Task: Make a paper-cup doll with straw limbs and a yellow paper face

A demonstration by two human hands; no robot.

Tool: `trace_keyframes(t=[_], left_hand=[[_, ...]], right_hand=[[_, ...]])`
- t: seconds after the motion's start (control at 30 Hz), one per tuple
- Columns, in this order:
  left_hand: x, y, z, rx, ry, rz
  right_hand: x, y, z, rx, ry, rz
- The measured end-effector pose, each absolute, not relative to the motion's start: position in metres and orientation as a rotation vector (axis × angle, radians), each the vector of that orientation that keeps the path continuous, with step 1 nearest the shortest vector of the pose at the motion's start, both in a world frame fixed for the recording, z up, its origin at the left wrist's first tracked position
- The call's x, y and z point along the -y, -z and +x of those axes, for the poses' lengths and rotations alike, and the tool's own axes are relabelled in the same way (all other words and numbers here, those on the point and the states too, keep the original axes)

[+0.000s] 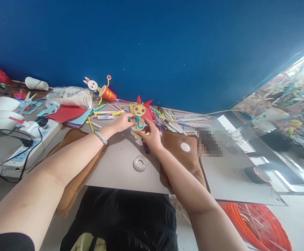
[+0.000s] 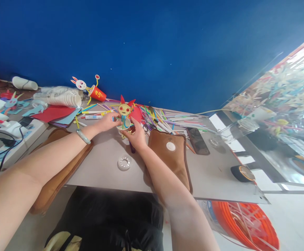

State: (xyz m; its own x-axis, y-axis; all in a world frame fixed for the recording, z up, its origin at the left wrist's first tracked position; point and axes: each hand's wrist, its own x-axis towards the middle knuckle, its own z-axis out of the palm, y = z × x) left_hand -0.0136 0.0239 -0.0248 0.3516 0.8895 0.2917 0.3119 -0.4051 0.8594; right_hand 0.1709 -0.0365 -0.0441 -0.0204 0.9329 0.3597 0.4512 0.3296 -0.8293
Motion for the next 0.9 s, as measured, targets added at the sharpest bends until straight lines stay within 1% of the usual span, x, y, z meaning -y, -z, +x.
trace_keyframes(t=[0.27,0.53,0.67,0.9], left_hand=[[-0.022,0.022,-0.018,-1.098,-0.930,1.772],[-0.030,0.023,-0.025,-1.043,-0.818,1.804],[-0.028,0.020,-0.025,-1.069,-0.798,1.776],[-0.026,0.017,-0.024,-0.873,-0.858,1.715]], right_hand=[[0.035,0.043,0.170,1.602,-0.710,-1.293],[0.034,0.044,0.170,1.575,-0.763,-1.325],[0.034,0.044,0.173,1.597,-0.684,-1.368],[0.030,0.045,0.179,1.613,-0.610,-1.390]])
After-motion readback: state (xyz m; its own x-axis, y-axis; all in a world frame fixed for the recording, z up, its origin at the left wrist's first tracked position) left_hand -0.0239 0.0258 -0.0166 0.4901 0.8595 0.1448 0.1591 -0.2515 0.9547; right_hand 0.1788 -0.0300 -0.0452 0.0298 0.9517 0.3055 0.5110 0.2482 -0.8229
